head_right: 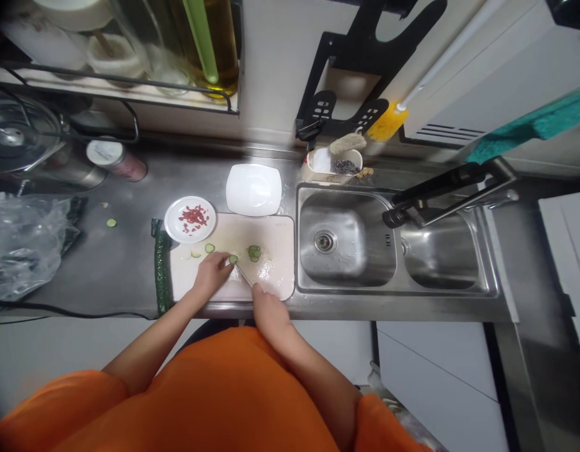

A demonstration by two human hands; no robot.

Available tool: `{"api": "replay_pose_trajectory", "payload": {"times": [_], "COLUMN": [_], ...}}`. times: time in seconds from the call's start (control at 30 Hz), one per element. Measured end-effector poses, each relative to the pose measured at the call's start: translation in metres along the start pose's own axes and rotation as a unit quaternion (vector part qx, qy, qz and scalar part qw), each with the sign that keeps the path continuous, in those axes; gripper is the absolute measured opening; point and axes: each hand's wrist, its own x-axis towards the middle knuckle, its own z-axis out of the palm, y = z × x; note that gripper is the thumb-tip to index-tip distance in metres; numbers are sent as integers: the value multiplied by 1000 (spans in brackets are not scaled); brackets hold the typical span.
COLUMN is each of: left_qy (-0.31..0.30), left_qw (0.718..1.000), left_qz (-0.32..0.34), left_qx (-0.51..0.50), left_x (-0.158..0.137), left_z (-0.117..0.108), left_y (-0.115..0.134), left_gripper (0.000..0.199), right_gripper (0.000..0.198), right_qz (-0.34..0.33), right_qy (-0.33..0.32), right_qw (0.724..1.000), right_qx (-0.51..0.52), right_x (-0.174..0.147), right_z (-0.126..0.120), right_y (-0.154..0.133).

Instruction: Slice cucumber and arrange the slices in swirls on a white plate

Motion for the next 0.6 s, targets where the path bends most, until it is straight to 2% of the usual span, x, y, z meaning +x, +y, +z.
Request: {"api": "replay_pose_trajectory", "payload": {"times": [0.13,0.23,0.3,0.37,0.5,0.6], "left_qy": [-3,-17,-40,-47,18,55], "left_qw": [1000,999,997,993,981,979], "left_qz": [-14,-35,-58,-91,-175,-192], "left_qx": [0,-6,-24,-53,-80,-30], "left_x": [5,6,5,6,12,18], "left_z": [0,-4,-8,-15,-34,-46], "left_y": [3,9,13,14,4,-8], "left_gripper": [18,9,5,10,18,18], "right_gripper": [41,38,36,38,40,40], "right_qz": [1,9,14,16,19,20], "right_qy": [-5,-3,-1,0,-1,-2], "right_qw": [1000,1000,1000,1000,999,999], "right_qx": [2,11,19,23,28,28], "right_x": [-8,-10,-8,-6,-5,-5], "right_z": [1,1,1,0,-1,-3], "right_y": [15,21,22,23,23,22]}}
